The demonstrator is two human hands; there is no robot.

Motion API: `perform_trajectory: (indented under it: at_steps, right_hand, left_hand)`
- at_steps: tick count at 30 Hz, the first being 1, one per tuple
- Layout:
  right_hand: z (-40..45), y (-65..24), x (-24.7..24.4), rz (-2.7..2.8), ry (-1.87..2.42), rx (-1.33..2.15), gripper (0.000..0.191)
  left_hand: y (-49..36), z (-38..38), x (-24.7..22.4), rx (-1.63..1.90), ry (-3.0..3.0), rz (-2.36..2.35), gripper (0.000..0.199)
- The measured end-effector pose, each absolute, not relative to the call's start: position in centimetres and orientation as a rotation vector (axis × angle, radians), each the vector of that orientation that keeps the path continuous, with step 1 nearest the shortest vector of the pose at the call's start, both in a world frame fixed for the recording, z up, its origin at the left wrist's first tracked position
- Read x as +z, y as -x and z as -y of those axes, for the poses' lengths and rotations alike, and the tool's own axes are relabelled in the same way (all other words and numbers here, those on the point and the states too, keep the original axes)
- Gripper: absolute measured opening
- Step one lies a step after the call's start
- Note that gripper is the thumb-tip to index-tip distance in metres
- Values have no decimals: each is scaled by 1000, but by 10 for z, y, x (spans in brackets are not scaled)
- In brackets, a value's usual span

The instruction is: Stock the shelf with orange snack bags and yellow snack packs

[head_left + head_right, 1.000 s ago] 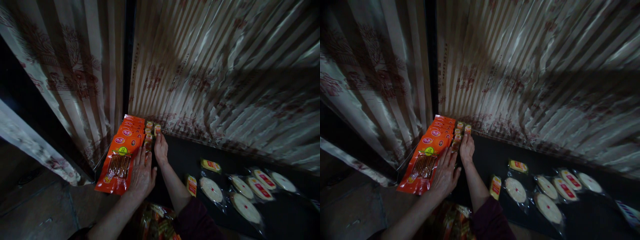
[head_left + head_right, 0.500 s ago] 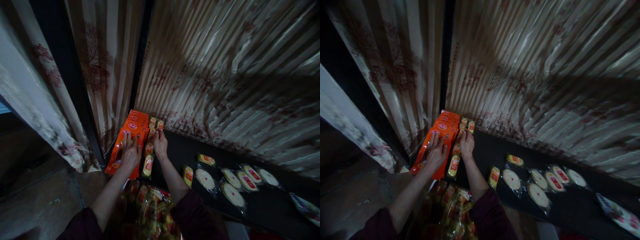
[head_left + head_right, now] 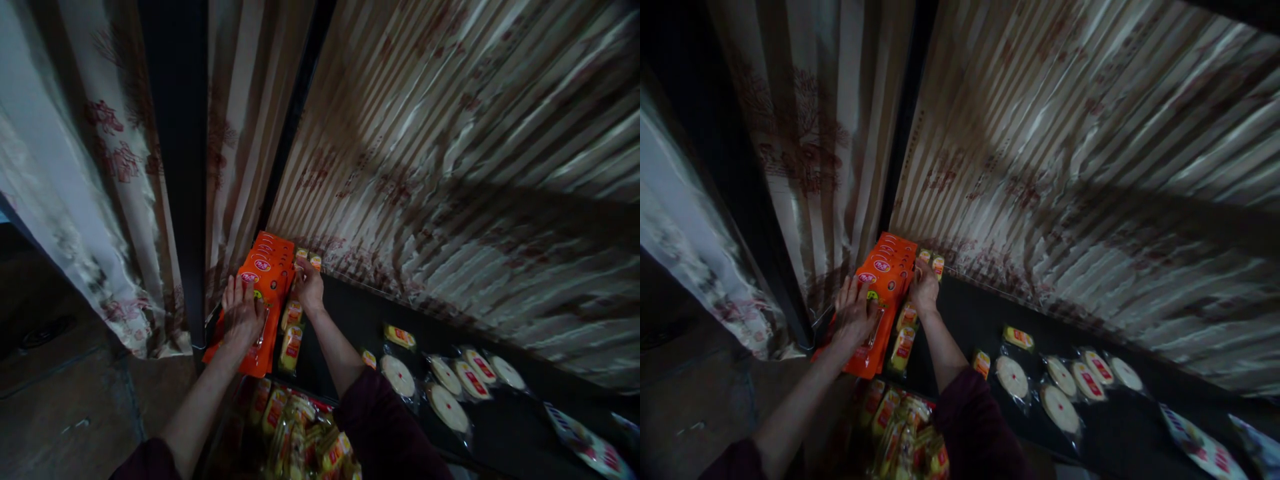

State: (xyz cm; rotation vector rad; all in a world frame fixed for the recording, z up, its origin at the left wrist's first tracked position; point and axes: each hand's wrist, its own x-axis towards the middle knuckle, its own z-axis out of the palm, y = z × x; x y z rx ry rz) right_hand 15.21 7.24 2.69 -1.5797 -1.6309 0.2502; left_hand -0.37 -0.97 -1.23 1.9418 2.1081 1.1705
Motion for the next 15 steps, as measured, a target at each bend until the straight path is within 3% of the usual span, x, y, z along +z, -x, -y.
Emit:
perform_trajectory:
  at_steps: [8, 15]
  right_hand:
    - [-119, -144, 25, 2046, 1685, -8, 39]
    - [-149, -138, 22, 2149, 1792, -27, 40]
  left_hand:
    - [2, -4, -14, 1046, -2061, -2180, 47]
    - [0, -7, -17, 1022, -2096, -2219, 45]
